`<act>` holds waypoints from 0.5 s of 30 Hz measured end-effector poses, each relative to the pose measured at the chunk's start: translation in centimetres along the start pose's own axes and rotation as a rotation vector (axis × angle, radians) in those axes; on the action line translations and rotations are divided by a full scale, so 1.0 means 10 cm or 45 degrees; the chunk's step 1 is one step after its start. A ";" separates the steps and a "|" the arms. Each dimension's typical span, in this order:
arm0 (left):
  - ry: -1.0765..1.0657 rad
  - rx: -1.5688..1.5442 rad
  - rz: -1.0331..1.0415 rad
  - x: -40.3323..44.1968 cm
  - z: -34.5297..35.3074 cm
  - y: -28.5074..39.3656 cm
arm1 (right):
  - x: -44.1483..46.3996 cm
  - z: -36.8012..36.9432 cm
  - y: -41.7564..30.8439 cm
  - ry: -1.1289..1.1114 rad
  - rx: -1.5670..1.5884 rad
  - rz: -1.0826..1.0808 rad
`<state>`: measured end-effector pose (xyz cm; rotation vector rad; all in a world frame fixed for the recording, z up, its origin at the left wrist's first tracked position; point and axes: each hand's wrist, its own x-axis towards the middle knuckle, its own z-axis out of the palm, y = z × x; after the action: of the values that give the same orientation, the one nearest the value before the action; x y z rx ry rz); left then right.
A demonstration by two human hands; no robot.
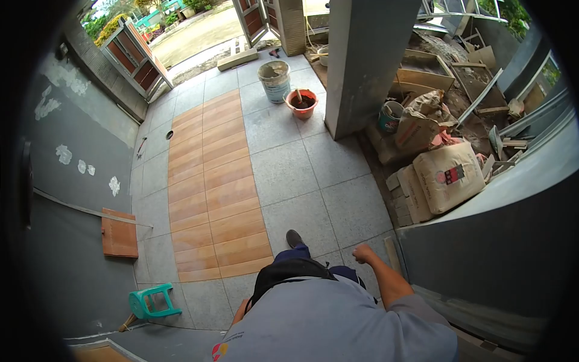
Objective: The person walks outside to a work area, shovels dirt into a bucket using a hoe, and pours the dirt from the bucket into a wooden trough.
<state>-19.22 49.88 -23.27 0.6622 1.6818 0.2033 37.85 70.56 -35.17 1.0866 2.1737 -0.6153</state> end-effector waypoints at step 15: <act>0.260 -0.052 0.613 2.30 -2.08 3.81 | 1.55 -1.65 0.16 0.313 1.443 0.492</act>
<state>-28.88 97.88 -19.60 1.0373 1.6818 0.6639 26.64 90.27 -34.80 2.1569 1.6253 -1.6670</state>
